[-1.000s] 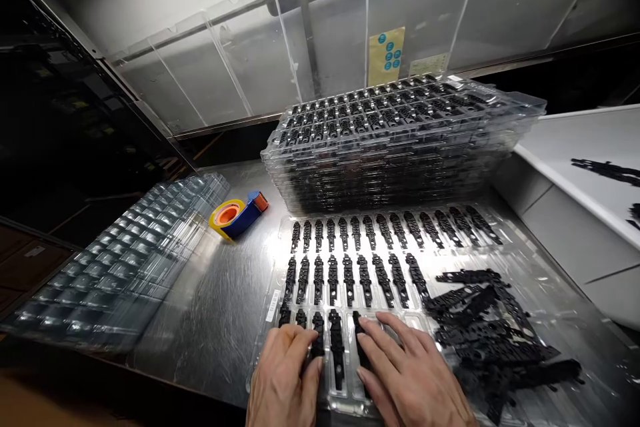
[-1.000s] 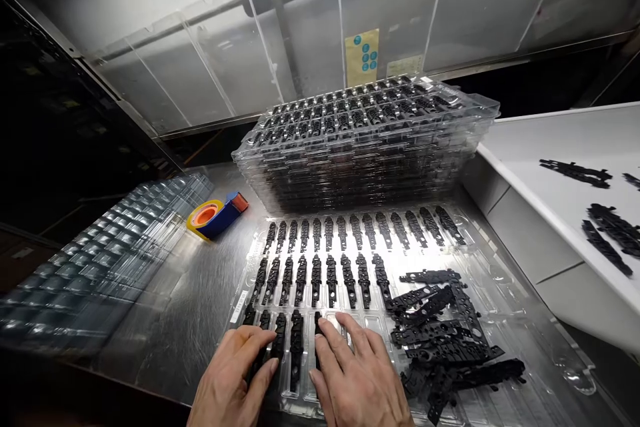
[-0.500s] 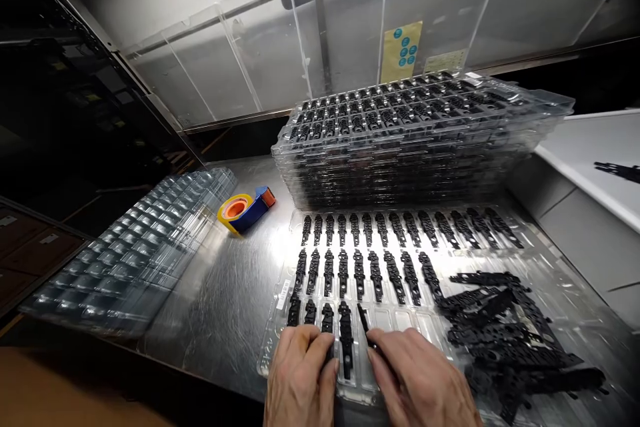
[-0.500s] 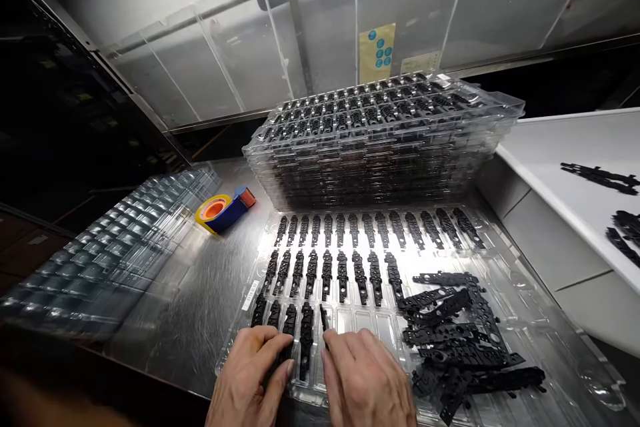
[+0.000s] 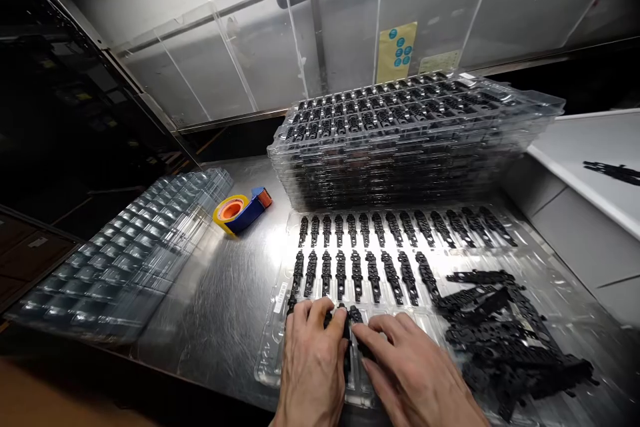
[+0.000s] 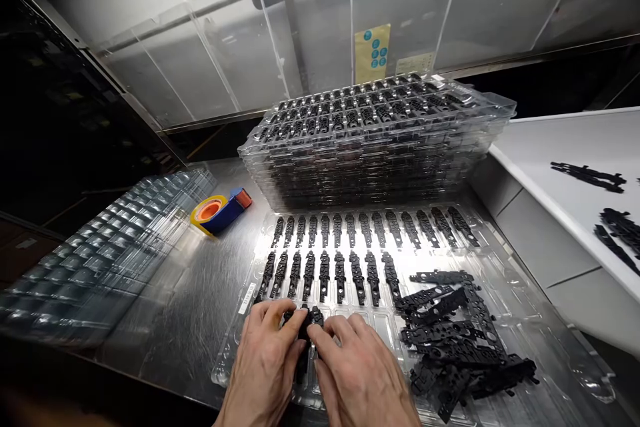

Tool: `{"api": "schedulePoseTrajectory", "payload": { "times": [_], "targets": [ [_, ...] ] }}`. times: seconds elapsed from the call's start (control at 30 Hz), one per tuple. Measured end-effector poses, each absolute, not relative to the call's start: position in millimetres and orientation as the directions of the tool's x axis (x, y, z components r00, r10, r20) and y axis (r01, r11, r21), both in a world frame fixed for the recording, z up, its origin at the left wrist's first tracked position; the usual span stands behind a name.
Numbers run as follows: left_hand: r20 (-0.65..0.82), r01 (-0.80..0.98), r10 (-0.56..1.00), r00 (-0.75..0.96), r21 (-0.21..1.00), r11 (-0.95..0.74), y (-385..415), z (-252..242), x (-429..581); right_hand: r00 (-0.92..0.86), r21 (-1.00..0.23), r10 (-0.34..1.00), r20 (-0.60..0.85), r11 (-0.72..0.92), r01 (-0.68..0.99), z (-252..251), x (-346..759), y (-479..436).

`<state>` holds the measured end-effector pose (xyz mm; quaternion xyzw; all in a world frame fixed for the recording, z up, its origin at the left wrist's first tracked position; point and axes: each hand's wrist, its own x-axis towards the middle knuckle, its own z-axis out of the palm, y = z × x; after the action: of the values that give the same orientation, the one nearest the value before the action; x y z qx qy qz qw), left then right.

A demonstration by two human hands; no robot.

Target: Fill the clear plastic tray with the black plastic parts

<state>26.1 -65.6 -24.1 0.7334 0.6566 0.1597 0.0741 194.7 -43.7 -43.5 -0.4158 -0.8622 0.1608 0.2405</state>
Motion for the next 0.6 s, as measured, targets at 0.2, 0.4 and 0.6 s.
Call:
{"api": "schedulePoseTrajectory", "payload": {
  "times": [0.2, 0.4, 0.6],
  "targets": [
    [0.089, 0.926, 0.991, 0.101, 0.356, -0.127, -63.2, -21.1, 23.5, -0.550, -0.291, 0.741, 0.386, 0.663, 0.690, -53.6, 189.7, -43.8],
    [0.062, 0.926, 0.990, 0.124, 0.352, -0.138, -61.6, -18.2, 24.1, -0.487, -0.258, 0.744, 0.457, 0.635, 0.728, -51.8, 182.9, -42.1],
    [0.066, 0.937, 0.987, 0.147, 0.312, -0.160, -62.3, -19.3, 25.1, -0.514, -0.295, 0.768, 0.382, 0.628, 0.720, -46.6, 180.8, -36.2]
  ]
}}
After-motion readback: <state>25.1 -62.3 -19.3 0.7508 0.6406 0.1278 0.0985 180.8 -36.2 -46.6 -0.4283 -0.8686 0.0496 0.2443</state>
